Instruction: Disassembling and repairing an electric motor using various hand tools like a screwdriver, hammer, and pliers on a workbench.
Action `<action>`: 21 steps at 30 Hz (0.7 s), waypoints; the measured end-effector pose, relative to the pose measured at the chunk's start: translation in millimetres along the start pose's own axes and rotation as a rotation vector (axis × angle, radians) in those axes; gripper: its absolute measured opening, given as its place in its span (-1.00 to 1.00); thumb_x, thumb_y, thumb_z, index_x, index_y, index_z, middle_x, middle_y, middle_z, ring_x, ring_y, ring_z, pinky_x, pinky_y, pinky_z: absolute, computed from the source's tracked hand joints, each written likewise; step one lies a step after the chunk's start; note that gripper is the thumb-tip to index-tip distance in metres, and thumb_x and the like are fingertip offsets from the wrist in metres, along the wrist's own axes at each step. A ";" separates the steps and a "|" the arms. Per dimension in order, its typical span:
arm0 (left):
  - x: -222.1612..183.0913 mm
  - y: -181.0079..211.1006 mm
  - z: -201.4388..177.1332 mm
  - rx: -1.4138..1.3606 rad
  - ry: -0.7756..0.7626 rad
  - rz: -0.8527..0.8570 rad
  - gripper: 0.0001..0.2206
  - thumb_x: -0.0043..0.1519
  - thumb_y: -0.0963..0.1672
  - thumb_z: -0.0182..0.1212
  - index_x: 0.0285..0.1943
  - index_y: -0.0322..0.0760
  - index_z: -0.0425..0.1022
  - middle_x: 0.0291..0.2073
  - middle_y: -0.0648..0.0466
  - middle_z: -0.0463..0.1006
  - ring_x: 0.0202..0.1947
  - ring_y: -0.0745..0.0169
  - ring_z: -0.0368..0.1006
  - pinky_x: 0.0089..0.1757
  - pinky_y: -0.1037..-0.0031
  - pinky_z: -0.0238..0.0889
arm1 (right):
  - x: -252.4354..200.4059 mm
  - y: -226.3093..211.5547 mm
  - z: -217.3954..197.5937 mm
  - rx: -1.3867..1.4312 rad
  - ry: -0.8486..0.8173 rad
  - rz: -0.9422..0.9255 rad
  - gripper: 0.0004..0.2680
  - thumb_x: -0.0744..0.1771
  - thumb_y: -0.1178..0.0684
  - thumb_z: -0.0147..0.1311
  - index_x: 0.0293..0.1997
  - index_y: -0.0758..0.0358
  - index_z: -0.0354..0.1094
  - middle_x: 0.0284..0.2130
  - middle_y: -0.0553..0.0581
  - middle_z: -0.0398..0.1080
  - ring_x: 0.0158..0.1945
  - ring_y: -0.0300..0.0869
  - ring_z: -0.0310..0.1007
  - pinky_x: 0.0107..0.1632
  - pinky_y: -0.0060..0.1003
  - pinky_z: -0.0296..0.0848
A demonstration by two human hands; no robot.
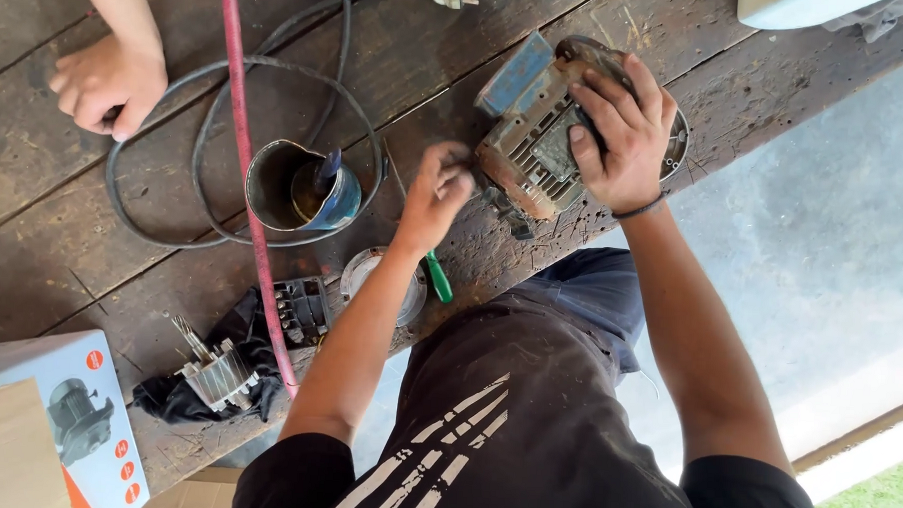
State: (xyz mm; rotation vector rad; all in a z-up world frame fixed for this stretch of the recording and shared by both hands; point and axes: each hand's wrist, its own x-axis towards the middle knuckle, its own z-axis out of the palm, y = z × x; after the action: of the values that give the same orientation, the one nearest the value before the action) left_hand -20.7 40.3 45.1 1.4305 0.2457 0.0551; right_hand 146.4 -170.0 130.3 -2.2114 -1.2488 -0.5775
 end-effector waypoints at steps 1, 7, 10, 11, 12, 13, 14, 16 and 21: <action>2.9 4.2 0.8 0.000 0.006 -0.004 -0.38 0.24 0.20 0.14 0.27 -0.24 0.22 0.13 -0.11 0.39 0.17 -0.05 0.46 0.05 0.39 0.36 | -1.3 -3.2 -0.1 0.006 -0.004 -0.002 -0.67 0.47 -0.12 -0.16 0.13 0.25 0.53 0.10 0.17 0.52 0.40 0.10 0.12 0.21 0.08 0.18; 15.7 -4.6 9.9 -0.107 -0.069 -0.400 -0.13 0.01 0.32 0.05 0.33 -0.26 0.11 -0.18 0.02 0.35 -0.03 0.11 0.52 0.16 0.24 0.49 | -6.4 -9.6 -3.1 -0.053 -0.062 0.102 -0.60 0.48 -0.23 -0.17 0.25 0.26 0.47 0.19 0.26 0.48 0.42 0.22 0.07 0.26 0.25 0.10; 13.6 -30.4 11.7 -0.186 -0.015 -0.373 -0.35 0.15 0.18 0.19 0.24 -0.24 0.15 0.24 -0.28 0.38 0.34 -0.16 0.32 0.19 0.02 0.39 | -12.7 -21.7 -7.6 -0.019 -0.135 0.116 -0.58 0.49 -0.24 -0.19 0.34 0.28 0.40 0.30 0.31 0.36 0.49 0.17 -0.09 0.38 0.27 -0.06; 13.5 -31.0 12.4 -0.157 -0.011 -0.366 -0.49 0.24 0.12 0.14 0.15 -0.25 0.19 0.04 -0.17 0.40 0.16 -0.01 0.40 0.09 0.15 0.49 | -17.6 -28.8 -7.3 -0.010 -0.102 0.177 -0.57 0.48 -0.26 -0.20 0.28 0.28 0.43 0.28 0.30 0.38 0.44 0.14 0.09 0.42 0.23 -0.09; 13.6 -31.6 12.8 -0.128 -0.007 -0.358 -0.63 0.32 0.05 0.09 0.06 -0.26 0.22 -0.16 -0.05 0.41 -0.03 0.14 0.47 -0.01 0.28 0.58 | -22.1 -35.9 -6.5 -0.001 -0.068 0.238 -0.56 0.46 -0.28 -0.21 0.22 0.28 0.46 0.26 0.29 0.40 0.40 0.10 0.26 0.46 0.19 -0.12; 14.2 -44.3 14.5 -0.131 -0.013 -0.359 -0.63 0.32 0.05 0.09 0.06 -0.26 0.22 -0.16 -0.05 0.41 -0.03 0.14 0.47 -0.01 0.28 0.58 | -42.9 -39.1 -3.1 -0.006 -0.069 0.240 -0.56 0.46 -0.28 -0.21 0.22 0.28 0.46 0.26 0.29 0.40 0.40 0.10 0.26 0.46 0.19 -0.12; 14.7 -57.3 15.5 -0.243 0.025 -0.375 -0.59 0.37 0.04 0.10 0.20 -0.31 0.22 -0.09 -0.19 0.42 -0.04 -0.12 0.52 -0.05 0.08 0.54 | -63.7 -42.9 1.0 0.060 -0.052 0.224 -0.64 0.44 -0.22 -0.09 0.19 0.22 0.48 0.23 0.28 0.40 0.36 0.11 0.28 0.37 0.14 -0.03; 4.1 -72.4 22.2 -0.365 0.084 -0.402 -0.54 0.43 0.03 0.11 0.34 -0.37 0.22 -0.02 -0.32 0.43 -0.05 -0.38 0.57 -0.09 -0.12 0.49 | -97.4 -55.5 3.6 0.142 -0.054 0.202 -0.71 0.42 -0.17 0.03 0.16 0.15 0.49 0.20 0.26 0.40 0.33 0.11 0.29 0.29 0.09 0.06; -9.6 -83.1 34.2 -0.445 0.018 -0.499 -0.56 0.43 0.03 0.04 0.38 -0.32 0.30 -0.09 -0.41 0.56 -0.14 -0.37 0.63 -0.15 -0.05 0.59 | -114.0 -82.8 -2.0 0.181 0.003 0.222 -0.69 0.33 -0.08 0.26 0.15 0.21 0.49 0.15 0.32 0.38 0.19 0.24 0.39 0.18 0.12 0.35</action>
State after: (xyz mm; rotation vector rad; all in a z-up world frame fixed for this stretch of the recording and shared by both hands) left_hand -32.2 -6.6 -31.2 0.8977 0.5627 -0.2709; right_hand 19.3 -208.9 83.6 -2.1572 -0.9945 -0.3652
